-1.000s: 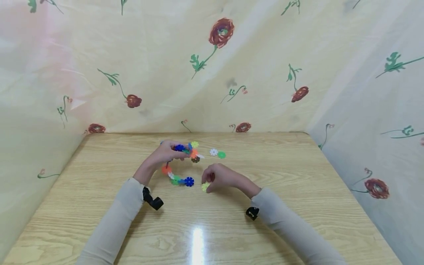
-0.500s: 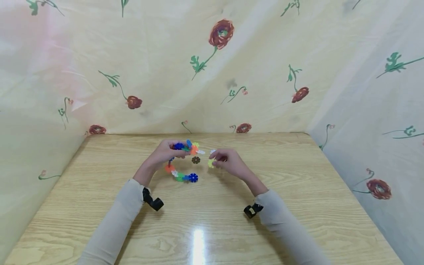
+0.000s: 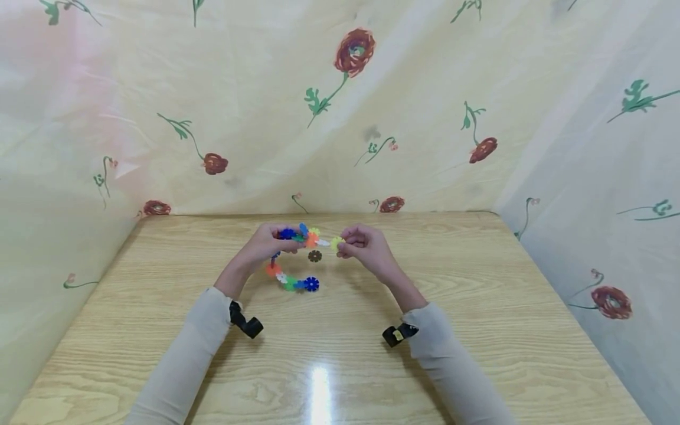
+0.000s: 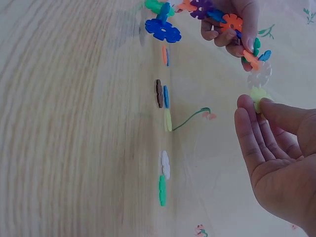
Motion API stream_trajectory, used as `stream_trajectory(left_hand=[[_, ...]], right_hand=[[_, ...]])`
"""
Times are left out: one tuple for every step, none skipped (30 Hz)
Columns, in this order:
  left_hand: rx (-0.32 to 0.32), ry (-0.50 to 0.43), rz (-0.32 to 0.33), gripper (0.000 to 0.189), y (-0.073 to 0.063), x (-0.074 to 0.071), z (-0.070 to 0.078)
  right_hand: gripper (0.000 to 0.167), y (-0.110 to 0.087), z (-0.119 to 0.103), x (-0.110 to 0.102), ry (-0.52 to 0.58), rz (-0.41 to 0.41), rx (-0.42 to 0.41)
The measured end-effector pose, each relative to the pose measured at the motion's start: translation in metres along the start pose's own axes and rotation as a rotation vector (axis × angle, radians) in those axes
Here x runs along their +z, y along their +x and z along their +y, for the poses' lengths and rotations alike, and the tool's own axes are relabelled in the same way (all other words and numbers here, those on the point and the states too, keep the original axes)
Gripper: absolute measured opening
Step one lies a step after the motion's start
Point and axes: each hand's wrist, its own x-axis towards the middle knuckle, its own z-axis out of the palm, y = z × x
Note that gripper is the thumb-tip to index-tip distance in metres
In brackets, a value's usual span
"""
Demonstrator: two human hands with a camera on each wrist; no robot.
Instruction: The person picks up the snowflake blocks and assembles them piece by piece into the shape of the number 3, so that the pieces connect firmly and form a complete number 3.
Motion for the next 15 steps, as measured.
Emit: stream_trajectory(left_hand=[[0.006, -0.002, -0.003, 0.027, 0.0003, 0.0001, -0.0003], [0.01, 0.003, -0.004, 0.026, 0.0007, 0.0002, -0.0006], [0.013, 0.01, -0.003, 0.025, 0.0009, 0.0003, -0.0008], [0.015, 0.018, -0.004, 0.024, 0.0013, 0.0003, -0.001], [0.013, 0.029, -0.003, 0.024, 0.0015, 0.0004, -0.0014], [0.01, 0.03, -0.003, 0.024, 0.0016, 0.0007, -0.0014], [0.01, 0.034, -0.004, 0.025, 0.002, 0.001, -0.0019], [0.008, 0.038, -0.002, 0.025, 0.0024, 0.0012, -0.0023], [0.007, 0.033, -0.003, 0.025, 0.0027, 0.0016, -0.0027], [0.007, 0.028, -0.005, 0.026, 0.003, 0.0021, -0.003], [0.009, 0.024, -0.006, 0.026, 0.0033, 0.0026, -0.0034], [0.008, 0.015, -0.002, 0.025, 0.0035, 0.0031, -0.0036], [0.009, 0.011, 0.001, 0.025, 0.0039, 0.0038, -0.0041], [0.011, 0.005, 0.005, 0.024, 0.0042, 0.0042, -0.0044], [0.014, -0.001, 0.009, 0.022, 0.0044, 0.0047, -0.0045]], right_hand=[[0.023, 0.0001, 0.0001, 0.0001, 0.004, 0.002, 0.0], [0.022, 0.0001, 0.0, 0.0002, 0.008, 0.003, 0.0], [0.022, 0.0002, -0.0002, 0.0004, 0.013, 0.006, 0.002], [0.022, 0.0003, -0.0004, 0.0007, 0.019, 0.009, 0.004], [0.022, 0.0004, -0.0005, 0.001, 0.026, 0.013, 0.005], [0.021, 0.0004, -0.0008, 0.0015, 0.033, 0.015, 0.007], [0.021, 0.0006, -0.0009, 0.0021, 0.04, 0.017, 0.008], [0.02, 0.0007, -0.0007, 0.0024, 0.045, 0.018, 0.008], [0.02, 0.001, -0.0004, 0.0028, 0.051, 0.019, 0.008], [0.02, 0.0012, 0.0, 0.0033, 0.058, 0.021, 0.009], [0.02, 0.0015, 0.0005, 0.0038, 0.066, 0.024, 0.011], [0.019, 0.0017, 0.0007, 0.0043, 0.071, 0.026, 0.014], [0.019, 0.0018, 0.0008, 0.0047, 0.075, 0.029, 0.017], [0.02, 0.0019, 0.0006, 0.0052, 0.083, 0.032, 0.02], [0.02, 0.0017, -0.0002, 0.0061, 0.091, 0.038, 0.024]])
